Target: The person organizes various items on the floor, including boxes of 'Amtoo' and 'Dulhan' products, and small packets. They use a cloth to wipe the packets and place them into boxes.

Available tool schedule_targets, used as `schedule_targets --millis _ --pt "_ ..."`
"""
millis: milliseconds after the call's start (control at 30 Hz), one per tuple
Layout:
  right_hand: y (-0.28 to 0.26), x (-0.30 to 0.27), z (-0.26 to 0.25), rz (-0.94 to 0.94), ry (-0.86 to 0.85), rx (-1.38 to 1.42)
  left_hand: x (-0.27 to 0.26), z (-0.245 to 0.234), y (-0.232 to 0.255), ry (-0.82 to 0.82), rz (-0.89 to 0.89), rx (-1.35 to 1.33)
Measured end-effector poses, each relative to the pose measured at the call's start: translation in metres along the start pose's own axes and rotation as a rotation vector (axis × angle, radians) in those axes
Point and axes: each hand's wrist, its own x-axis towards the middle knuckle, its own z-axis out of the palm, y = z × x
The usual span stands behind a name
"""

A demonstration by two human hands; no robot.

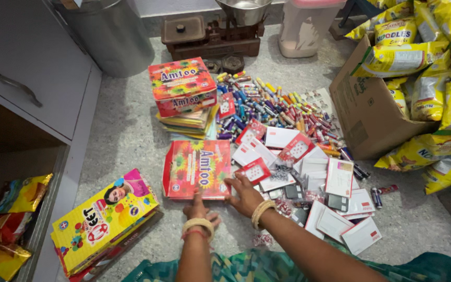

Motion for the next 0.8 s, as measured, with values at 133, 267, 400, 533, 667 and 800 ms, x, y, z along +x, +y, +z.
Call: schedule_targets --millis 133,267,400,533,667,800 --pt "-0.019 0.0 -0.011 0.005 0.105 -0.006 0.013 -0.024 0.022 -0.27 0.024 0.549" --pt "-0.051 0.008 -0.011 -0.068 0.284 -0.042 0.028 -0.057 0.111 -0.177 0.465 0.732" --pt "-0.085 0.02 0.007 -0.231 0.24 0.106 0.003 -0.153 0.192 0.503 0.861 0.496" --pt "-0.119 0.041 0.048 -0.186 0.007 0.194 -0.015 -0.234 0.2 0.989 0.88 0.716" --pt "-0.14 0.066 0.09 -0.151 -0.117 0.282 0.004 -0.261 0.181 0.915 0.595 0.688" --pt "-0.148 0.084 0.117 -0.086 -0.298 0.46 0.02 -0.27 0.172 0.875 0.574 0.66"
